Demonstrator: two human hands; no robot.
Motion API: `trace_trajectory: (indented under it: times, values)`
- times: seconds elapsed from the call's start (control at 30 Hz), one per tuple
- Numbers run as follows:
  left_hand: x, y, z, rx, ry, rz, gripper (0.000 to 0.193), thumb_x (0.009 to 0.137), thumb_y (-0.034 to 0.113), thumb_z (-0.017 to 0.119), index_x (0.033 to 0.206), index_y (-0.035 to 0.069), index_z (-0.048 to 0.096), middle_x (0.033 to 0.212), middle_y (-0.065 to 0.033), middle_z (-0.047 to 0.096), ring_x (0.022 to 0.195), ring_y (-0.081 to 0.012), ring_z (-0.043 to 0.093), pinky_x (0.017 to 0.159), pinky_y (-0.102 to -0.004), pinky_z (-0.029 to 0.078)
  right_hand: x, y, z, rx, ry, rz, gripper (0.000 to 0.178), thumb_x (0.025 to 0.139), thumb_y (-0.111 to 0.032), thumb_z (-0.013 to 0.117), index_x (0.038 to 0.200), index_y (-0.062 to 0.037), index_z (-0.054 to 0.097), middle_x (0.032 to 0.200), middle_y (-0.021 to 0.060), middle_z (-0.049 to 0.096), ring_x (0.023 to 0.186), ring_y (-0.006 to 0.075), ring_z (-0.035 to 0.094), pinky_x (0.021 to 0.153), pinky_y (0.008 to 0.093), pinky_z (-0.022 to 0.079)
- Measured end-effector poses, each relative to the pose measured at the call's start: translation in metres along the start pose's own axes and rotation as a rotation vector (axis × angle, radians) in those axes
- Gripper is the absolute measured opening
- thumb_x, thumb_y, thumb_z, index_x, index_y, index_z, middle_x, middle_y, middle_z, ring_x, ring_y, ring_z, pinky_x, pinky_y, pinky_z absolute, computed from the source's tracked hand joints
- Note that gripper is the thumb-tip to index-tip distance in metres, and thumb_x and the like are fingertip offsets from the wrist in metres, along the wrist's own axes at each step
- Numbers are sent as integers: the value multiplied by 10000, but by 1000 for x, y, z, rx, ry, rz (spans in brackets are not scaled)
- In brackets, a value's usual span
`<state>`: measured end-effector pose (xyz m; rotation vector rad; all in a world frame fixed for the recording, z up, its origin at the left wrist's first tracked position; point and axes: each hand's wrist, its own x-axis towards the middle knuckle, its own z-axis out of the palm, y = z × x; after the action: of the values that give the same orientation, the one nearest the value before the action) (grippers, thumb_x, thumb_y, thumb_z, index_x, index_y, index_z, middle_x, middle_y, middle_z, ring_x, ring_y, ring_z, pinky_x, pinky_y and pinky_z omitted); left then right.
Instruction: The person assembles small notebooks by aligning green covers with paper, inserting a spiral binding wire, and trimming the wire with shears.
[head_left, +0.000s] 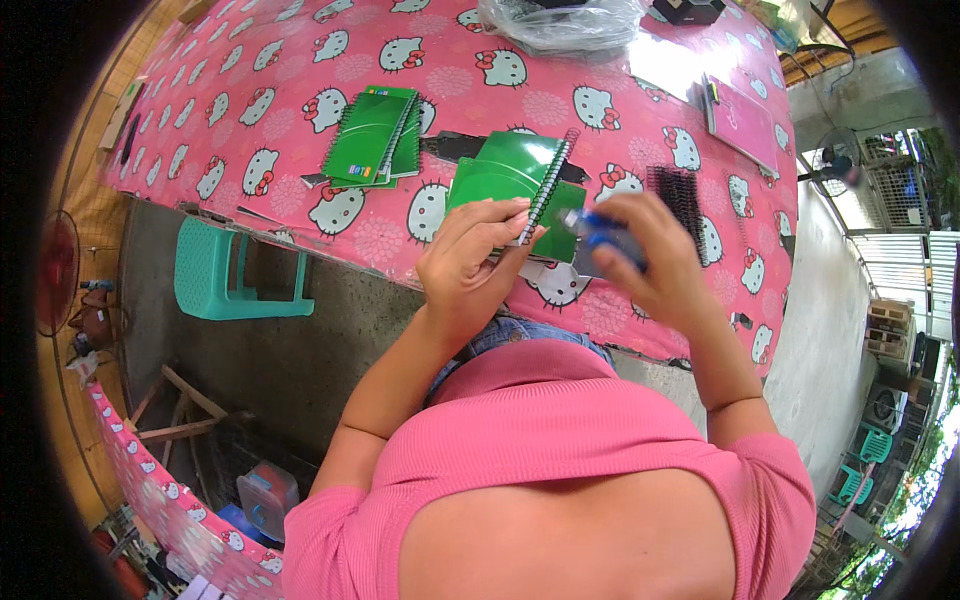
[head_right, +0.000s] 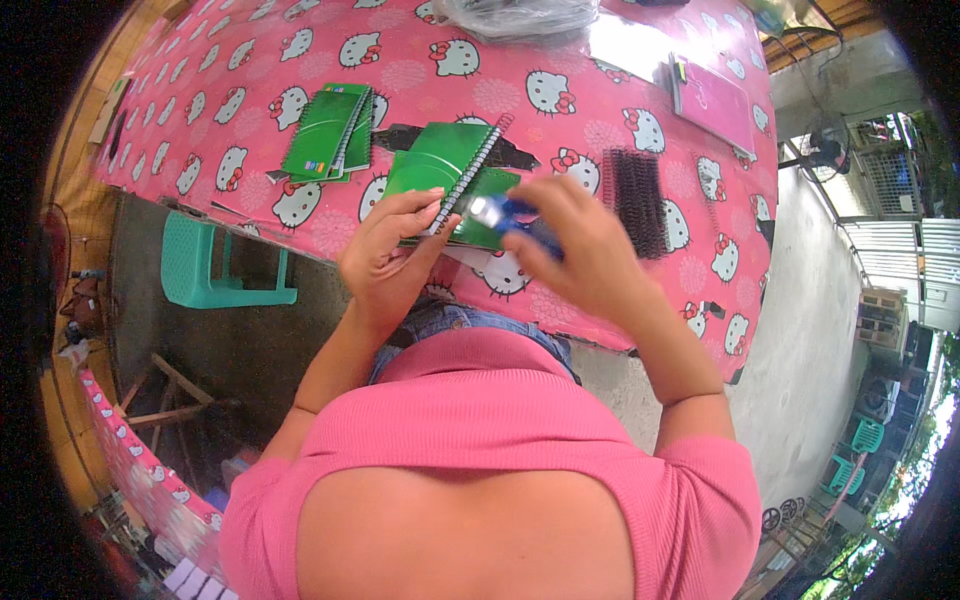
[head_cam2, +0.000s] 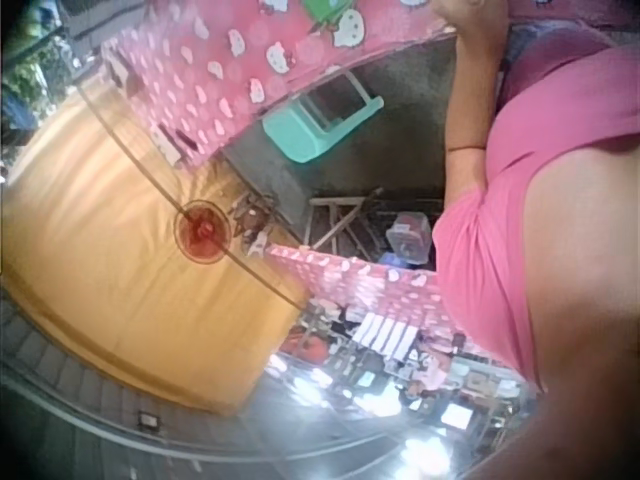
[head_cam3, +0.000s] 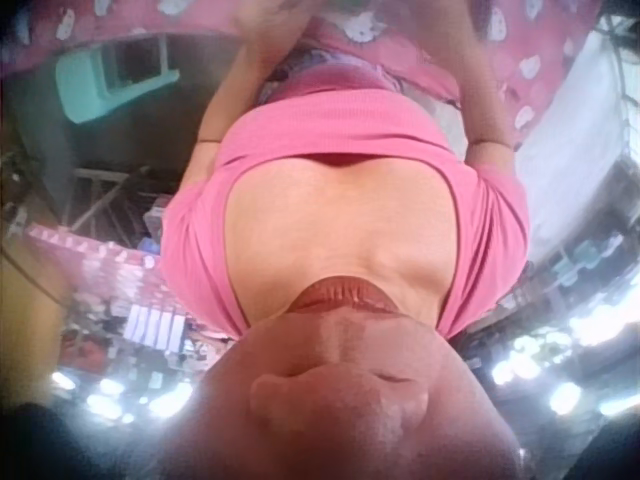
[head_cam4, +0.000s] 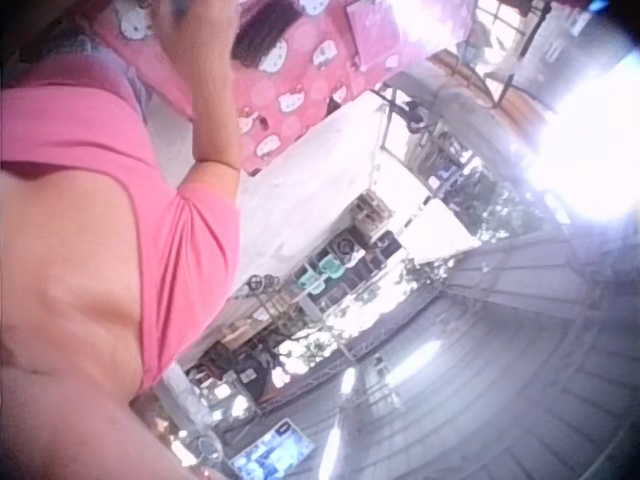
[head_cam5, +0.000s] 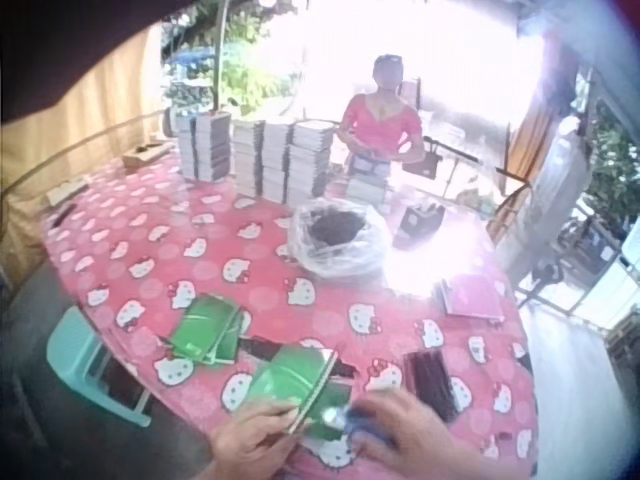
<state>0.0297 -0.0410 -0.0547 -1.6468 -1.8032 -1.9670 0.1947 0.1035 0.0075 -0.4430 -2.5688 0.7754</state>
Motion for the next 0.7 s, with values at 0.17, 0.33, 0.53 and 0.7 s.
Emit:
trace_trajectory:
  times: [0.17,0.33,0.53,0.7]
  values:
    - [1,-2,0,22,-32,15,304,718,-137,734,995,-34,665,1078,-204,670,966,-268,667,816,-338,548,-14,-19,10,11,-46,-53,420,834,-222,710,1176,-34,554,1081,169,586,940,351,587,806,413,483]
    - [1,-1,-1,39,-13,46,288,702,-128,746,962,-29,670,1026,-187,690,930,-272,674,807,-350,539,-16,-9,14,828,-362,536,363,942,-323,634,1084,11,643,927,56,666,811,159,608,707,318,492]
    - [-6,-9,-10,113,-116,125,252,685,-89,784,894,-8,670,975,-163,704,903,-291,679,827,-390,523,-33,19,-16,511,-385,443,456,830,-349,747,1088,14,648,920,85,676,857,214,634,755,345,496]
    - [-4,-3,-10,143,-200,151,247,679,-49,812,867,3,659,979,-152,700,906,-290,678,850,-421,513,-53,241,-115,-622,369,544,522,682,-257,831,1072,7,606,1045,199,624,963,377,604,851,433,483]
